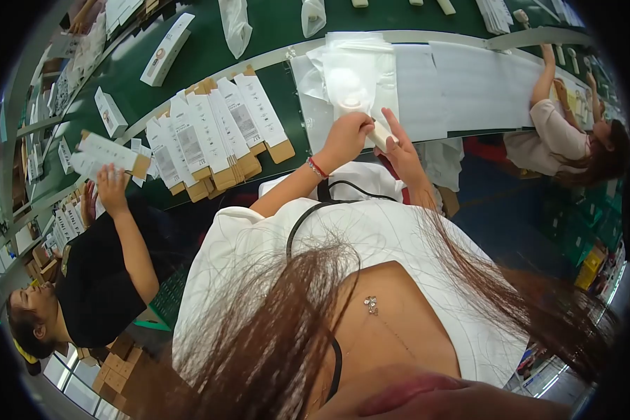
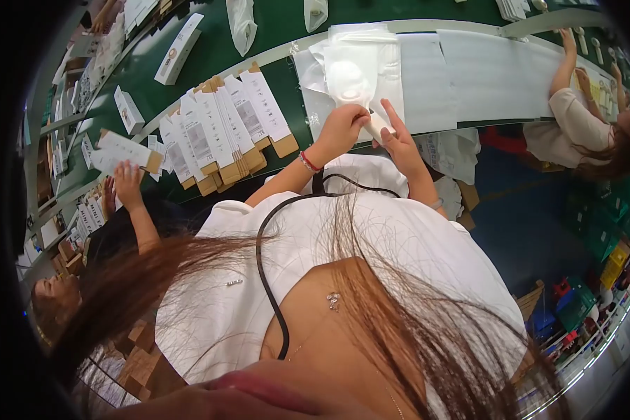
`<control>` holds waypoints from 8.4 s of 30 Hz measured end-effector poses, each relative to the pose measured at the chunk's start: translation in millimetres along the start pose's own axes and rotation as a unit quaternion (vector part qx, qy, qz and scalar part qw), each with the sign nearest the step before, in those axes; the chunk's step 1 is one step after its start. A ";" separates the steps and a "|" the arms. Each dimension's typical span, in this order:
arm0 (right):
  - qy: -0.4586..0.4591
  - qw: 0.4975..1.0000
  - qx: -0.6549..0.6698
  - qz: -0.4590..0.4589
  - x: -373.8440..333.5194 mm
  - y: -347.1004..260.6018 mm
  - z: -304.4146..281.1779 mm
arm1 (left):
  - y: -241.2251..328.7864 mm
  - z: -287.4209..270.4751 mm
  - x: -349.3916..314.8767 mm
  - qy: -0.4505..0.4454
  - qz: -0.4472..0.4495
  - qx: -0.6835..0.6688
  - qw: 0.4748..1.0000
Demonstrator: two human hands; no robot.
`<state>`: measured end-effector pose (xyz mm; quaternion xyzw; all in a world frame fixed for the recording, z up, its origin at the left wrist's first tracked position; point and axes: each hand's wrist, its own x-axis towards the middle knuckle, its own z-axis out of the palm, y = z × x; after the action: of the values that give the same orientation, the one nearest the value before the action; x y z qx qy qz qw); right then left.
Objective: Packaging small electronic products into plastic bags and organizing them with shipping labels on an assembly line.
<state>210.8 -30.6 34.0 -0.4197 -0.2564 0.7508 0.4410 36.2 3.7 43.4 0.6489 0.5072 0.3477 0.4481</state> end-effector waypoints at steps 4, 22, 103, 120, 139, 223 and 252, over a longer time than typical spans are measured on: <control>-0.106 0.959 -0.254 -0.070 1.7 -15.6 13.9 | 33.7 -20.1 0.1 -0.054 -0.025 0.000 0.998; -0.188 0.957 -0.213 -0.061 40.3 -84.6 20.9 | 92.1 -29.7 44.6 -0.025 0.040 -0.110 0.993; 0.089 0.839 -0.537 -0.017 -3.5 21.4 -21.1 | -30.6 -17.2 -0.1 0.034 0.033 0.049 0.998; -0.045 0.792 -0.593 -0.136 17.4 -10.9 -16.1 | -65.7 -50.8 12.0 -0.072 -0.164 -0.182 0.967; -0.006 0.994 0.099 0.038 12.7 -50.5 25.1 | 67.7 -23.6 4.1 -0.020 0.011 -0.005 1.000; -0.147 0.956 -0.241 -0.077 14.0 -45.9 62.0 | 73.4 -47.5 -14.5 -0.082 0.058 -0.193 0.976; 0.128 0.776 -0.617 -0.036 430.4 -35.4 78.5 | -87.5 41.1 -15.4 -0.013 0.128 0.205 0.970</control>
<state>48.0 362.8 -72.6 -0.6843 -0.6206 0.3551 0.1428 39.3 -13.4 -53.0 0.7907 0.4748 0.2822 0.2641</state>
